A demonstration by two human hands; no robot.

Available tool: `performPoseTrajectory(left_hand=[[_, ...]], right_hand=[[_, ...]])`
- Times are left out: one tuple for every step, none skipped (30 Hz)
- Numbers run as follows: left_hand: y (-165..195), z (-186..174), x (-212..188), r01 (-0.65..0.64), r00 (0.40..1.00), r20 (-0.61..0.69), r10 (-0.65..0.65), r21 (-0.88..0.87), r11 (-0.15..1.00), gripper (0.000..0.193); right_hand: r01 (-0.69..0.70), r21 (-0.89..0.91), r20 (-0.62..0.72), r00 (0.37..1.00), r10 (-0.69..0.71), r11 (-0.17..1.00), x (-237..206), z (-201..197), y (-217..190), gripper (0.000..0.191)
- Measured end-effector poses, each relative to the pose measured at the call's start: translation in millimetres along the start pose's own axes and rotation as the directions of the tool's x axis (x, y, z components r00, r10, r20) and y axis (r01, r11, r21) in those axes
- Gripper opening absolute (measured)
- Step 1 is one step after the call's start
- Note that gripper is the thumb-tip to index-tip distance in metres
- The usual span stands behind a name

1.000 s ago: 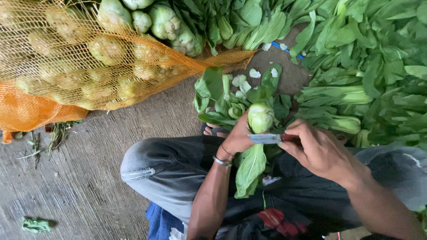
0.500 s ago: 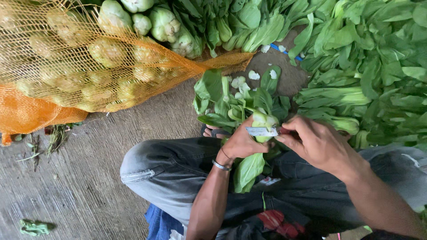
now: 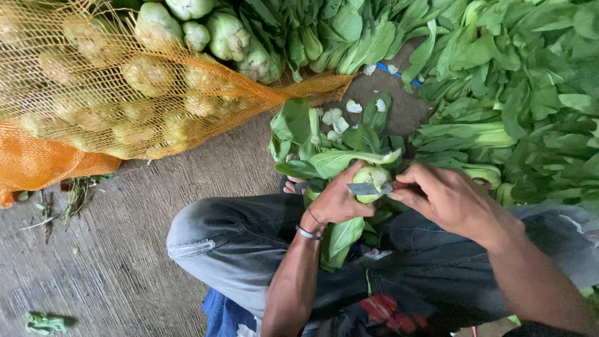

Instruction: The person sits on the floor among piles of leafy green vegetables and uses a small knife to trim the root ends off bok choy heads one at a time, placing trimmed heads aside and discarding cut root pieces on the floor.

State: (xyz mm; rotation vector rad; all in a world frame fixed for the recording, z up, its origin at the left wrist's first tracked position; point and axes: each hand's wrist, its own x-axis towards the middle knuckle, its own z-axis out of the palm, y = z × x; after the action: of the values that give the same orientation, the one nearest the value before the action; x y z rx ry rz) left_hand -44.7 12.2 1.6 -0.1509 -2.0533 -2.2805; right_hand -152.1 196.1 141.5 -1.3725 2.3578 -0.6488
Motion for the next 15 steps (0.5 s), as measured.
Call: performPoseTrajectory(left_hand=[[3,-1,0,0.027,1.0,0.012,-0.027,-0.008,1.0,0.06],[7,0,-2,0.057,0.998,0.024,-0.057,-0.015,0.998,0.061],[10,0,-4,0.089,0.995,0.037,-0.088,-0.025,0.996,0.061],[12,1,-5,0.063,0.997,0.053,-0.062,-0.029,0.998,0.06],[14,1,-7,0.037,0.997,0.068,-0.034,-0.031,0.999,0.059],[15,0,-8,0.011,0.997,0.083,-0.008,-0.033,0.999,0.058],[15,0,-8,0.023,0.996,0.091,-0.018,-0.05,0.998,0.057],[15,-1,-8,0.039,0.995,0.097,-0.032,-0.071,0.997,0.056],[13,-2,-8,0.057,0.993,0.106,-0.047,-0.093,0.994,0.056],[11,-1,-6,0.081,0.994,0.08,-0.069,-0.163,0.983,0.057],[8,-1,-5,0.102,0.994,0.058,-0.091,-0.231,0.968,0.057],[4,0,-2,0.122,0.993,0.042,-0.114,-0.297,0.947,0.058],[-1,0,1,0.124,0.991,-0.01,-0.133,-0.3,0.946,0.058],[-7,1,4,0.126,0.987,-0.062,-0.152,-0.304,0.944,0.058],[-14,1,8,0.129,0.979,-0.113,-0.17,-0.309,0.942,0.058]], right_hand=[[-0.056,-0.022,0.037,0.998,0.057,0.998,2,-1,7,0.026],[-0.112,-0.043,0.074,0.991,0.115,0.993,2,-4,14,0.025],[-0.135,-0.049,0.032,0.99,0.137,0.99,1,-7,23,0.025],[-0.16,-0.054,-0.015,0.987,0.159,0.986,3,-12,33,0.026],[-0.182,-0.057,-0.067,0.982,0.178,0.982,3,-15,43,0.027],[-0.197,-0.031,-0.043,0.98,0.195,0.98,1,-16,52,0.027],[-0.212,-0.007,-0.017,0.977,0.212,0.977,0,-14,62,0.027],[-0.231,0.017,0.016,0.973,0.23,0.973,-2,-9,70,0.027],[-0.22,0.132,0.041,0.975,0.217,0.966,-6,-1,78,0.027],[-0.21,0.245,0.058,0.978,0.202,0.946,-9,7,86,0.026],[-0.198,0.355,0.068,0.98,0.186,0.914,-13,16,94,0.026],[-0.33,0.674,0.143,0.936,0.321,0.661,-17,30,99,0.027],[-0.39,0.874,0.257,0.877,0.405,0.289,-22,47,103,0.029],[-0.301,0.944,0.229,0.892,0.389,0.135,-25,64,106,0.031],[-0.201,0.979,0.195,0.906,0.377,-0.024,-27,84,107,0.034]])
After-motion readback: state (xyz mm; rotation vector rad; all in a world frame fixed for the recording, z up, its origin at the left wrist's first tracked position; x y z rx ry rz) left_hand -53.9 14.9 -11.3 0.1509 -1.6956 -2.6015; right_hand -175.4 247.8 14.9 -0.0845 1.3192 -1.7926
